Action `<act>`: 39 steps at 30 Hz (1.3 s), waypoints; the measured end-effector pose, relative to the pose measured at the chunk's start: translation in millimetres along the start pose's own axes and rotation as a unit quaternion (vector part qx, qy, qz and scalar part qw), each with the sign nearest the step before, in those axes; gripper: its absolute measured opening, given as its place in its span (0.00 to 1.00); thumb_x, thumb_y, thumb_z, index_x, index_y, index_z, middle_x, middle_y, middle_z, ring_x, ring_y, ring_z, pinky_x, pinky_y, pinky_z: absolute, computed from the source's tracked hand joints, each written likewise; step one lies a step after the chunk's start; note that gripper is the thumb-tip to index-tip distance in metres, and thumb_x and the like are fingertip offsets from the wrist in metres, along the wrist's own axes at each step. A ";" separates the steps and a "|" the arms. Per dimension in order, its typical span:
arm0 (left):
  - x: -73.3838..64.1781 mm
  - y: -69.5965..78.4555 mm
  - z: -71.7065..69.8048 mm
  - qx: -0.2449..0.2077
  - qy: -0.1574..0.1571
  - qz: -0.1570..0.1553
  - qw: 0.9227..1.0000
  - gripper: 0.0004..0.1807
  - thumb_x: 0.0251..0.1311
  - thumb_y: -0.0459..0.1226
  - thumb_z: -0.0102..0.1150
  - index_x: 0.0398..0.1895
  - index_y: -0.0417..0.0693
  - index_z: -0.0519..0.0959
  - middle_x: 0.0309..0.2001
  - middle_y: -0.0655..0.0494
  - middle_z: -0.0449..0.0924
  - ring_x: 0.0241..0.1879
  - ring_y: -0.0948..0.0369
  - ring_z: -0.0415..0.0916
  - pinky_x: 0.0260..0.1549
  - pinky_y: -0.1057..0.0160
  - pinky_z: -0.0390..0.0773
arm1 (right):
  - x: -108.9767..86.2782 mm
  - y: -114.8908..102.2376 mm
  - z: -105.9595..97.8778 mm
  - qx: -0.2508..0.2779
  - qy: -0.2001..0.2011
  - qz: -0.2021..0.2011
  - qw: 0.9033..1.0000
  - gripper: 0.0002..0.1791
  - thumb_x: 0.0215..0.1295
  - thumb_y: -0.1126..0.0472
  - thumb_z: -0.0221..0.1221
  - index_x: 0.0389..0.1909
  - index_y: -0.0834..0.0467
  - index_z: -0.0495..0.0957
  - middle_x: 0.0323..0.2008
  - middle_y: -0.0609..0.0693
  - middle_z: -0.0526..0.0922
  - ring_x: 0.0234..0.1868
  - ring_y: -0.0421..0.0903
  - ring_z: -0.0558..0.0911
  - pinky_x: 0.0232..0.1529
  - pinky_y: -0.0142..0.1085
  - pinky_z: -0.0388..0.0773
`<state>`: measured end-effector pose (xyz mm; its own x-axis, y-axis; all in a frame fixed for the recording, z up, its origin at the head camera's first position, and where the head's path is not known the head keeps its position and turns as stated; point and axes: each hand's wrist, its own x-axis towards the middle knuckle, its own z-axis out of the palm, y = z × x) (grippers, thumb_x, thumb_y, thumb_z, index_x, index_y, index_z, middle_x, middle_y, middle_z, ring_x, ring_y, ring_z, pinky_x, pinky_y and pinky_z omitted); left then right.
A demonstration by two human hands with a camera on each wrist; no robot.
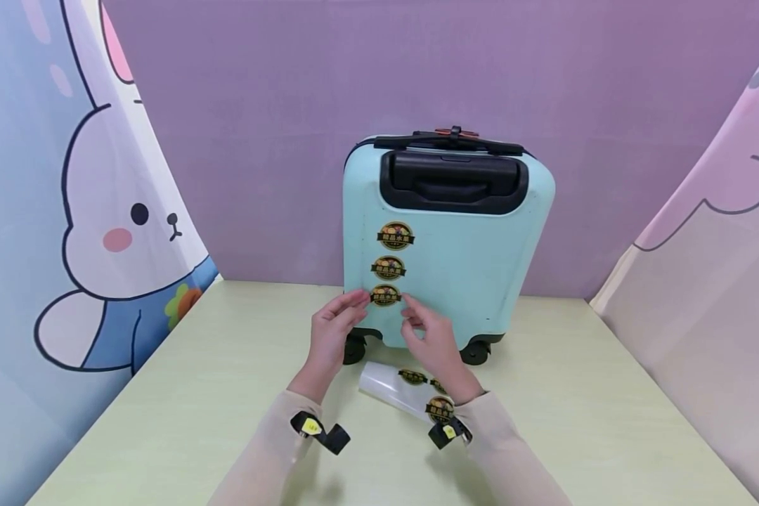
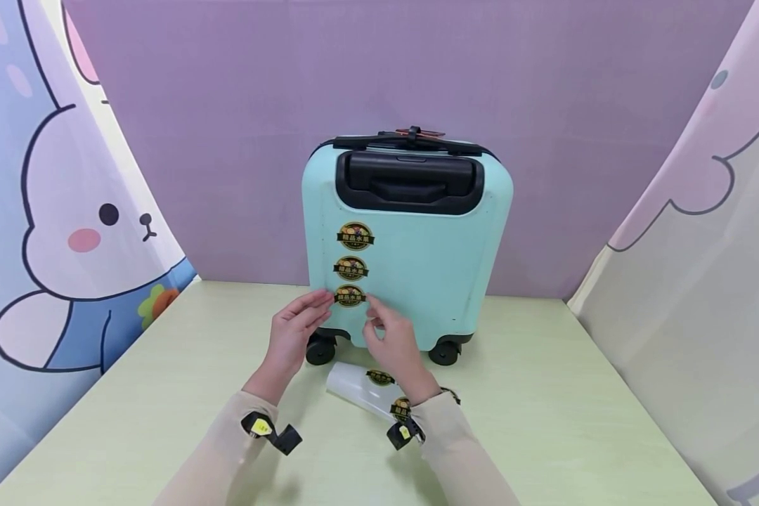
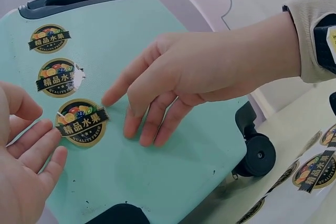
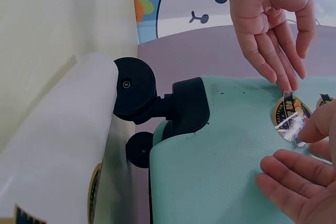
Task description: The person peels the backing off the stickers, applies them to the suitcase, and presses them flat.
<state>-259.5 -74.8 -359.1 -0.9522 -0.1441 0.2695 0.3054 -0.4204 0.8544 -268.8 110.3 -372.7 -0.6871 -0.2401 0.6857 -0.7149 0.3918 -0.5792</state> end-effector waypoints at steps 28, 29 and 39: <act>-0.2 0.1 -1.5 0.001 -0.011 -0.009 1.000 0.17 0.66 0.23 0.52 0.57 0.24 0.74 0.52 0.43 0.83 0.49 0.60 0.82 0.53 0.59 0.81 | 20.2 -10.1 5.2 0.203 0.023 0.058 0.977 0.15 0.70 0.74 0.55 0.55 0.73 0.76 0.51 0.68 0.81 0.53 0.63 0.80 0.54 0.31 0.79; -0.3 0.2 -1.6 0.001 -0.012 -0.011 1.000 0.17 0.66 0.23 0.52 0.57 0.24 0.74 0.52 0.43 0.83 0.50 0.60 0.82 0.53 0.59 0.80 | 20.8 -9.9 6.0 0.206 0.021 0.059 0.976 0.15 0.70 0.74 0.55 0.56 0.73 0.76 0.51 0.68 0.81 0.54 0.63 0.80 0.54 0.31 0.79; -0.1 0.2 -3.7 0.012 -0.016 -0.021 1.000 0.17 0.68 0.26 0.53 0.57 0.27 0.75 0.54 0.43 0.82 0.53 0.58 0.81 0.54 0.59 0.80 | 23.5 -10.1 11.5 0.208 0.020 0.056 0.976 0.16 0.69 0.74 0.55 0.56 0.73 0.76 0.50 0.68 0.81 0.53 0.64 0.80 0.54 0.31 0.79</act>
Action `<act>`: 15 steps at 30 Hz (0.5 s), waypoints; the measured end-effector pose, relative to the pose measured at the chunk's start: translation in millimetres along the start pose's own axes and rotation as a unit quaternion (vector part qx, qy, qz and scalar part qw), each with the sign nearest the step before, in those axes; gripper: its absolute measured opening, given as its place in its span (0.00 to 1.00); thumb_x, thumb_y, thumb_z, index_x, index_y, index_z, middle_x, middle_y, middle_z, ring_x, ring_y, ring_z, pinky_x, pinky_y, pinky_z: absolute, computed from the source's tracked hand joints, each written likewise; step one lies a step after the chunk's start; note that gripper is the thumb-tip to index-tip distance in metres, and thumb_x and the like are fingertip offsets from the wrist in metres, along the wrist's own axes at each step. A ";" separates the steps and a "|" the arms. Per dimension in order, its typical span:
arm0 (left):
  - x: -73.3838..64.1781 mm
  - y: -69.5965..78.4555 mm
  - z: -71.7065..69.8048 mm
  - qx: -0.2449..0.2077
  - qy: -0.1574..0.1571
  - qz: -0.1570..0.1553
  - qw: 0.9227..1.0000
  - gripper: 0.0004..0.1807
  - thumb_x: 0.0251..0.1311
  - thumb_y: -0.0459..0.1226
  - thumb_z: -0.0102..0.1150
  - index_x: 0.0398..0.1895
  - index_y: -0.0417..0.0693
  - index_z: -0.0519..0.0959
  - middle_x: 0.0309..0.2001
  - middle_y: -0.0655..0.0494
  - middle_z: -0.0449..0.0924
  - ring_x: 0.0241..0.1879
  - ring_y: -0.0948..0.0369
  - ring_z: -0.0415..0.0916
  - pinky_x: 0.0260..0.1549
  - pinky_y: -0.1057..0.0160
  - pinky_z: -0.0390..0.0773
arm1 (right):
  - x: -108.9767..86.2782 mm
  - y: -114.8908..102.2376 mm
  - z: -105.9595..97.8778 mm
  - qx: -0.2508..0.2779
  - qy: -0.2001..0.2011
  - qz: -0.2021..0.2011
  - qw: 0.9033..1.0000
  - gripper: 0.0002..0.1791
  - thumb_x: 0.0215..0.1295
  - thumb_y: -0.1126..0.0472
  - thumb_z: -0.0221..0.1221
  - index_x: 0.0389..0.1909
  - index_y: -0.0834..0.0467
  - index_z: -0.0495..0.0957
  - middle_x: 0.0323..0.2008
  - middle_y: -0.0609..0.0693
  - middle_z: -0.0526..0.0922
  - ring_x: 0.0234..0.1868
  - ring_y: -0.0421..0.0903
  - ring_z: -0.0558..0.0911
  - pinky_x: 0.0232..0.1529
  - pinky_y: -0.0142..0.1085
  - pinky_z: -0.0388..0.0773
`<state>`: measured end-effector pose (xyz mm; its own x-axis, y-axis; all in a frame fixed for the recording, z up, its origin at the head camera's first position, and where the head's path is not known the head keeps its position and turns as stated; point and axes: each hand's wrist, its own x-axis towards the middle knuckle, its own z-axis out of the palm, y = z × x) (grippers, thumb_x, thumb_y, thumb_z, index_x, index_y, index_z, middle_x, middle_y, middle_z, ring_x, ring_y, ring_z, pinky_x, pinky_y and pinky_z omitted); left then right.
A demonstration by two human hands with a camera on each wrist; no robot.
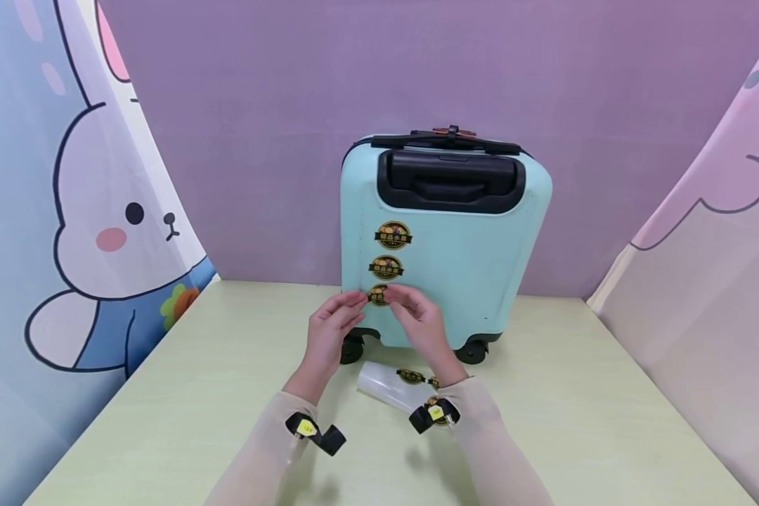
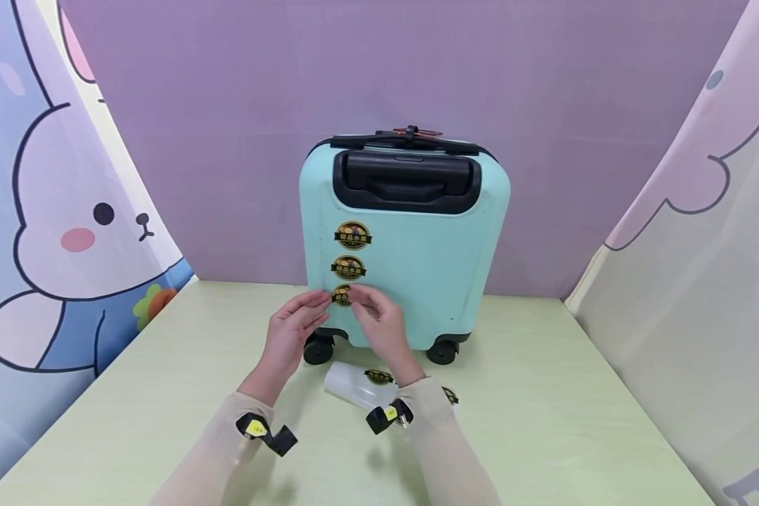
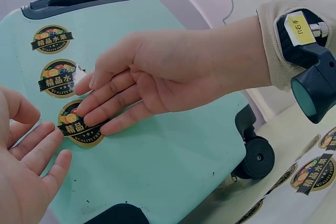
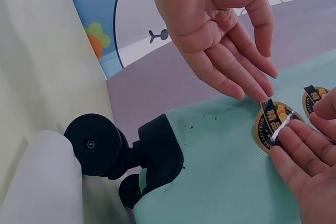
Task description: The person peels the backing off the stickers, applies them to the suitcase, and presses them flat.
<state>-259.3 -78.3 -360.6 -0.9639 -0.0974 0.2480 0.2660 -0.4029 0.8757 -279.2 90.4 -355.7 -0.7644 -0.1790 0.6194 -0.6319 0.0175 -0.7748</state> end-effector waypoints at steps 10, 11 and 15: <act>-3.1 0.9 -1.2 -0.003 0.005 -0.010 1.000 0.16 0.67 0.26 0.52 0.57 0.28 0.75 0.54 0.42 0.82 0.54 0.56 0.80 0.55 0.57 0.79 | -1.4 1.7 4.2 -0.001 0.000 0.028 1.000 0.17 0.69 0.73 0.55 0.57 0.70 0.76 0.50 0.66 0.82 0.54 0.61 0.81 0.56 0.35 0.79; -3.1 0.2 -2.0 -0.004 0.007 -0.012 1.000 0.16 0.67 0.26 0.53 0.57 0.28 0.75 0.54 0.43 0.82 0.54 0.56 0.81 0.55 0.57 0.79 | -1.4 1.7 4.4 -0.003 0.001 0.028 1.000 0.17 0.69 0.73 0.55 0.57 0.70 0.76 0.50 0.65 0.82 0.54 0.61 0.81 0.56 0.36 0.79; -3.6 -1.5 -4.6 -0.005 0.013 -0.016 1.000 0.16 0.67 0.25 0.53 0.56 0.28 0.75 0.53 0.43 0.82 0.53 0.57 0.81 0.55 0.58 0.80 | -1.0 1.3 5.8 -0.009 0.004 0.028 1.000 0.16 0.69 0.73 0.56 0.57 0.69 0.77 0.49 0.65 0.83 0.53 0.60 0.81 0.54 0.34 0.80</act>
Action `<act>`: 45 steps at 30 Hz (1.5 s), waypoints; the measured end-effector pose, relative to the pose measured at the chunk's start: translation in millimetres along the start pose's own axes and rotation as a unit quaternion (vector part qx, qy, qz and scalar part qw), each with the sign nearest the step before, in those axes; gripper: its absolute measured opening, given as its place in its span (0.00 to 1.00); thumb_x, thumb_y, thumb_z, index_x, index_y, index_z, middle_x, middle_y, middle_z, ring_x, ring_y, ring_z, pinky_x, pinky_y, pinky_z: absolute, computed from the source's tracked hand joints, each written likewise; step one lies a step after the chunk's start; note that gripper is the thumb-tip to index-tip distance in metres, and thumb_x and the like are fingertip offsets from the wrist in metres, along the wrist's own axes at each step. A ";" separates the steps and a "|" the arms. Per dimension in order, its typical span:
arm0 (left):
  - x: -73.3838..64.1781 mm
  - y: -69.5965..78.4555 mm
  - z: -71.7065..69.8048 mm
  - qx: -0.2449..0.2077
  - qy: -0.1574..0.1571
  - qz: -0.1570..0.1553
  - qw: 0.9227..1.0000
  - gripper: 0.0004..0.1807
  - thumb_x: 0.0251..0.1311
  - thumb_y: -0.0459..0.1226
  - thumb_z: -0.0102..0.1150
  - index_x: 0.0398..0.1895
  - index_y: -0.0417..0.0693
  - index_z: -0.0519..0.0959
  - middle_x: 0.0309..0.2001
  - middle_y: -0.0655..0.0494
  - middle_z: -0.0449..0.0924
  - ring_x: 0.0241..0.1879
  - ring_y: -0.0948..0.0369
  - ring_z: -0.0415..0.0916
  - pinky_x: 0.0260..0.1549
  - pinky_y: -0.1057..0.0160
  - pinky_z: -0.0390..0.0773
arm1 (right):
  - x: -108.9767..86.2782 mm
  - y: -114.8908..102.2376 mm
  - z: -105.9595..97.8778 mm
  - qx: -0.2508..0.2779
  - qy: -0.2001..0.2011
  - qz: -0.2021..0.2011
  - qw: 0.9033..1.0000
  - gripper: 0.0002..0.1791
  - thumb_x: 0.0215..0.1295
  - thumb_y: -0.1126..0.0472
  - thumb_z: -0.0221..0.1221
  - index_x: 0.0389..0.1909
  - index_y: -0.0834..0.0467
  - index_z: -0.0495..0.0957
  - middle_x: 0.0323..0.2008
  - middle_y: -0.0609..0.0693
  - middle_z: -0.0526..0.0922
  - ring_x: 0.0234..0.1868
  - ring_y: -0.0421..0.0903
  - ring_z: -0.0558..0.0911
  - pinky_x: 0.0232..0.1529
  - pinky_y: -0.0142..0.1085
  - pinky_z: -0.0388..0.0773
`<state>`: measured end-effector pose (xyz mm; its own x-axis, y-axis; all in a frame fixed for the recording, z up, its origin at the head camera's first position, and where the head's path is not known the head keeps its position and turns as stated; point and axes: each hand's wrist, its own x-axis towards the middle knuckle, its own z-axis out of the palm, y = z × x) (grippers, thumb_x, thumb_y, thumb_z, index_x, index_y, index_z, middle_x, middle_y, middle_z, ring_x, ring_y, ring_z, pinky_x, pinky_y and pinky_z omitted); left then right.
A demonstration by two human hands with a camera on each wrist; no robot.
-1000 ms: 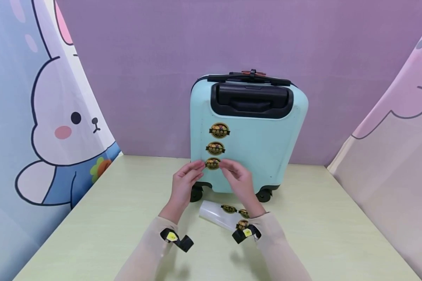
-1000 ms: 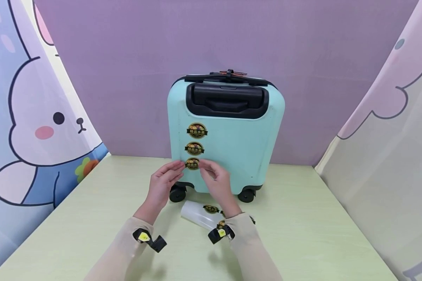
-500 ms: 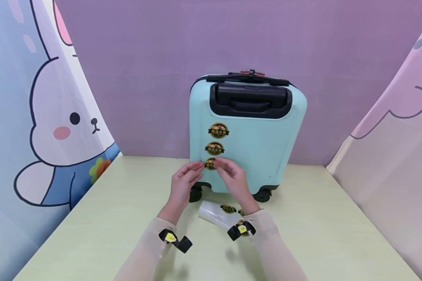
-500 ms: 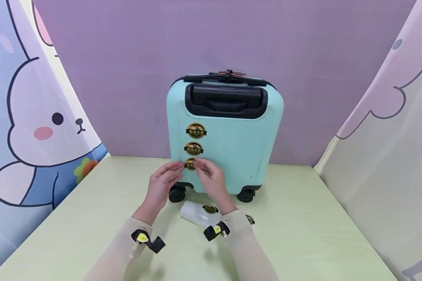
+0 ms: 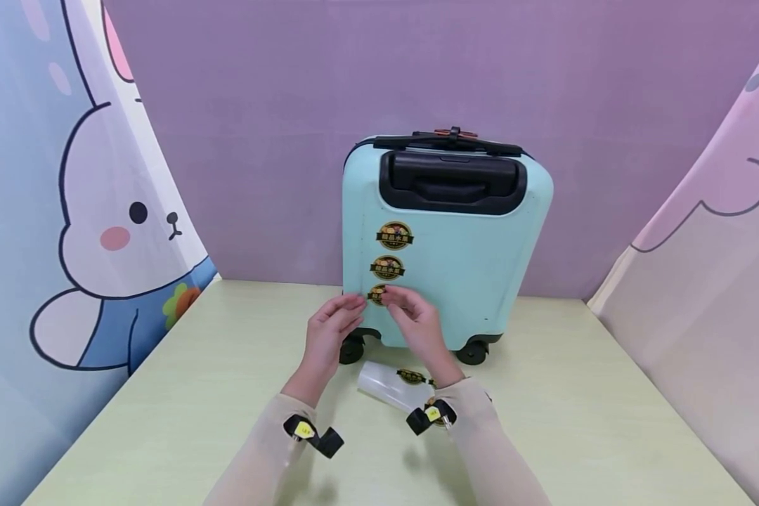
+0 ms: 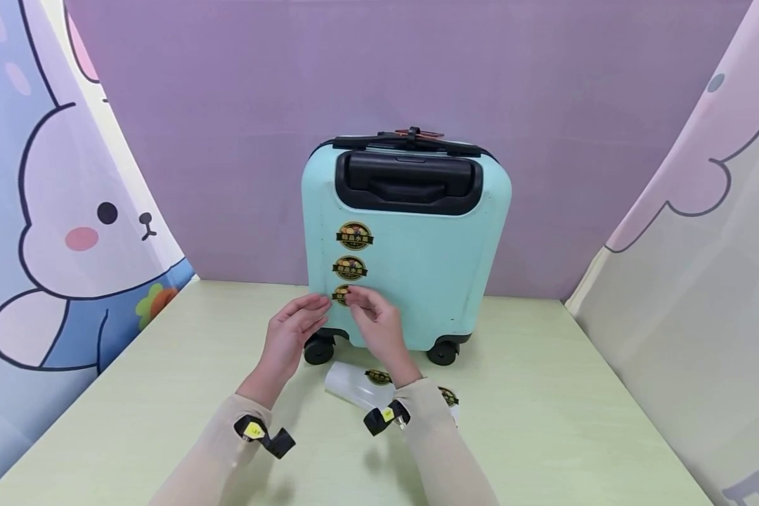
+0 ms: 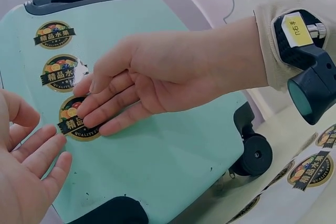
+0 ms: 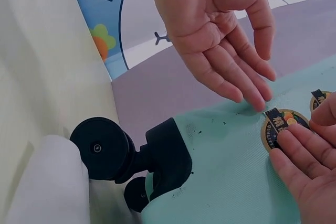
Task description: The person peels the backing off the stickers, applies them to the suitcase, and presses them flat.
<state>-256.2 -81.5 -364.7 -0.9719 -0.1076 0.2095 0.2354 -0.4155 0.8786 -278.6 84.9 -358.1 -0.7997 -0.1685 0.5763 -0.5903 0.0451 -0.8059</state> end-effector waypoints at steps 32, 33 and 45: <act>-10.8 -22.5 -21.1 0.047 0.024 -0.048 0.997 0.10 0.66 0.26 0.50 0.47 0.33 0.78 0.37 0.54 0.84 0.37 0.61 0.85 0.39 0.64 0.84 | 1.7 3.7 13.0 -0.008 -0.014 0.019 1.000 0.15 0.70 0.70 0.57 0.56 0.67 0.78 0.49 0.61 0.84 0.53 0.55 0.82 0.56 0.39 0.79; -11.4 -24.7 -22.0 0.050 0.024 -0.051 0.997 0.10 0.66 0.26 0.50 0.47 0.33 0.78 0.37 0.54 0.84 0.37 0.61 0.85 0.39 0.63 0.84 | 1.9 3.6 13.2 -0.010 -0.015 0.020 1.000 0.15 0.70 0.69 0.57 0.56 0.67 0.78 0.48 0.61 0.85 0.53 0.55 0.82 0.56 0.40 0.79; -21.9 -42.8 -26.6 0.077 0.012 -0.074 0.994 0.11 0.65 0.27 0.52 0.47 0.29 0.78 0.36 0.55 0.85 0.36 0.60 0.84 0.44 0.55 0.83 | -0.4 1.3 13.5 -0.015 -0.048 0.061 0.997 0.17 0.70 0.74 0.54 0.58 0.74 0.74 0.50 0.70 0.81 0.54 0.64 0.80 0.58 0.48 0.78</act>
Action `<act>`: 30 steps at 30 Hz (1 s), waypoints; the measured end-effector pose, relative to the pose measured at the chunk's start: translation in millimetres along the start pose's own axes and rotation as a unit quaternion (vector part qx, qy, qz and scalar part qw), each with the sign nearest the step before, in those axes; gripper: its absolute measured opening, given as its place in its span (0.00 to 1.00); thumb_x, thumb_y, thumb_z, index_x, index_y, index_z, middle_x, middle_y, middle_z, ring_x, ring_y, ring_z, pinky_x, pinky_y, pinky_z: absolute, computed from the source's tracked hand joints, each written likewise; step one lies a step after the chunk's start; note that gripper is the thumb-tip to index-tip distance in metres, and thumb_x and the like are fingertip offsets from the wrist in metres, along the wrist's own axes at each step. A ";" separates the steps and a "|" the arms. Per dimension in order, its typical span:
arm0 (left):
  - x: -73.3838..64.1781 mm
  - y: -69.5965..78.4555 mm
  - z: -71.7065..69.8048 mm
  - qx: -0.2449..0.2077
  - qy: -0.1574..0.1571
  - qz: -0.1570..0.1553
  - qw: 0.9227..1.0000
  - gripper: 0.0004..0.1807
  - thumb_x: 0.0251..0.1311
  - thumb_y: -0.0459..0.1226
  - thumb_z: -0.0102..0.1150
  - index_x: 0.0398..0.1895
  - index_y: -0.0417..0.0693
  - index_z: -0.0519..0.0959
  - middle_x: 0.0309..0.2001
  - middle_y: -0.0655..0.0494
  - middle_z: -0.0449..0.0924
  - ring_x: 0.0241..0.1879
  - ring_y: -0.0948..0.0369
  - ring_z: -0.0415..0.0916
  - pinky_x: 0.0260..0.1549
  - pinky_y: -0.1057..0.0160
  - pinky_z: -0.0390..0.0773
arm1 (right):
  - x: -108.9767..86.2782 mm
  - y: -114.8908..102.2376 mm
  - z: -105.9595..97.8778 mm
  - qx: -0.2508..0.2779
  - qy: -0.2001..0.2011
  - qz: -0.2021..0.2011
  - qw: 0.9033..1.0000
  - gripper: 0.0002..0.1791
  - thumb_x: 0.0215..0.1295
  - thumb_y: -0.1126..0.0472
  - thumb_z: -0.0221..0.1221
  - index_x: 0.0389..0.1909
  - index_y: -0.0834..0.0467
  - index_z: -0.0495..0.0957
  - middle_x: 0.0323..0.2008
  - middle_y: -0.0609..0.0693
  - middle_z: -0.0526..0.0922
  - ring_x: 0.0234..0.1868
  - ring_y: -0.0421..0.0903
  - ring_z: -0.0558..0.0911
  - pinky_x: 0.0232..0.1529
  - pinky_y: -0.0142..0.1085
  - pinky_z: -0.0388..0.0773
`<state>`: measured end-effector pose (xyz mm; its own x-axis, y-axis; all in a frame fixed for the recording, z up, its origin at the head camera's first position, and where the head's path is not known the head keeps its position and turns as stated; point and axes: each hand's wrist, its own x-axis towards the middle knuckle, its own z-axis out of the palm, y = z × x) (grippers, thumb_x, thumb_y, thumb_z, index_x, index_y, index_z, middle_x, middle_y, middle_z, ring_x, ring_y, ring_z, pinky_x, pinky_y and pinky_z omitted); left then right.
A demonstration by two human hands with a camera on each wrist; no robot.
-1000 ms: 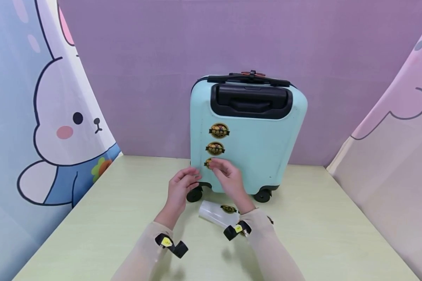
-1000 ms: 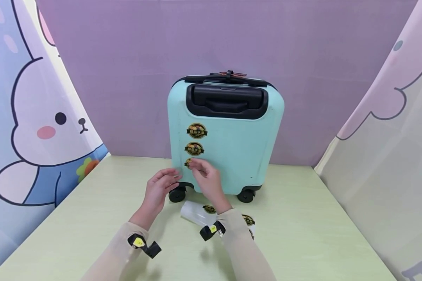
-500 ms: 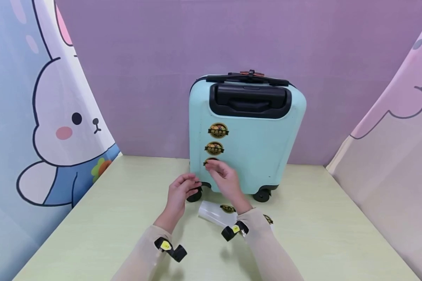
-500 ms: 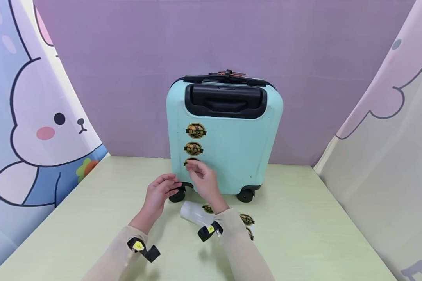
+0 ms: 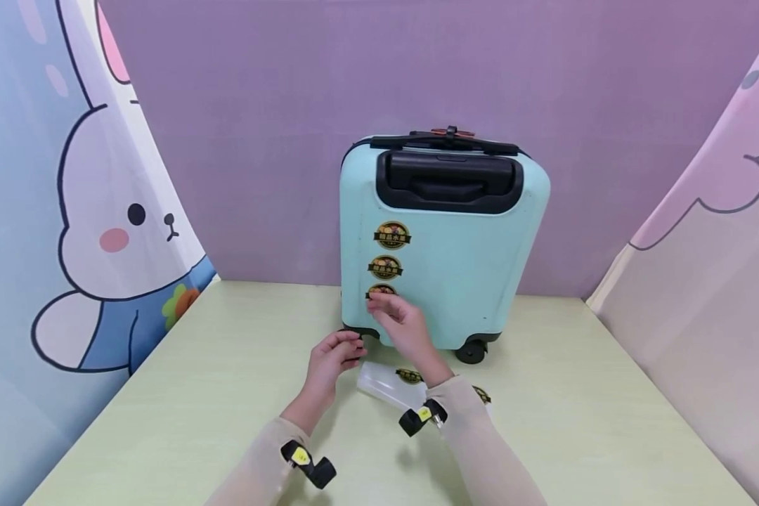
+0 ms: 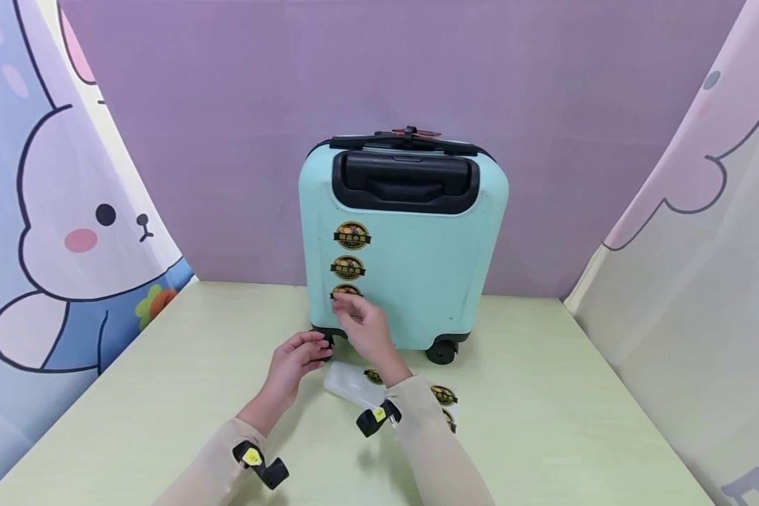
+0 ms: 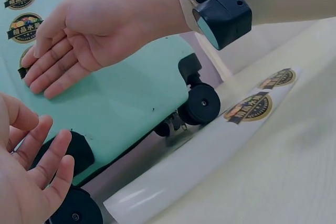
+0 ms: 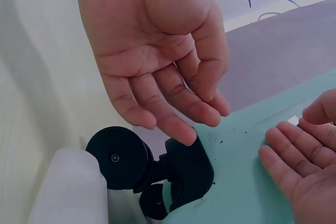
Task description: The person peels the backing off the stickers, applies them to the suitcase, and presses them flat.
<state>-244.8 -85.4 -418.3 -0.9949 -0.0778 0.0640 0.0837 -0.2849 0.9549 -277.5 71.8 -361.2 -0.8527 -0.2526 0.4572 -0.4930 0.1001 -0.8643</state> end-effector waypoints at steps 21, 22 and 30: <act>-14.3 -20.6 2.3 0.005 -0.034 -0.031 0.999 0.12 0.60 0.23 0.51 0.46 0.24 0.76 0.38 0.42 0.84 0.36 0.60 0.83 0.39 0.63 0.84 | -16.3 18.9 -12.9 -0.086 -0.047 -0.006 0.995 0.17 0.70 0.69 0.57 0.58 0.67 0.77 0.48 0.60 0.85 0.50 0.57 0.83 0.53 0.48 0.80; -15.0 -21.6 2.6 0.005 -0.035 -0.033 0.999 0.13 0.60 0.23 0.52 0.47 0.24 0.76 0.38 0.42 0.84 0.36 0.60 0.83 0.40 0.63 0.84 | -17.6 20.8 -14.5 -0.086 -0.049 -0.004 0.995 0.17 0.69 0.69 0.57 0.58 0.67 0.77 0.48 0.60 0.85 0.50 0.57 0.83 0.53 0.48 0.80; -24.1 -31.9 4.1 -0.001 -0.050 -0.066 0.997 0.16 0.59 0.24 0.52 0.50 0.22 0.74 0.37 0.46 0.84 0.37 0.60 0.82 0.43 0.62 0.84 | -30.9 35.8 -28.7 -0.113 -0.066 -0.008 0.991 0.17 0.69 0.69 0.57 0.58 0.67 0.77 0.45 0.58 0.85 0.47 0.54 0.84 0.51 0.42 0.81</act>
<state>-223.8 -70.5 -449.1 -0.9979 0.0555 -0.0343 -0.0488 -0.2879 0.9564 -273.8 110.8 -400.2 -0.8213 -0.3787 0.4266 -0.5457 0.3037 -0.7810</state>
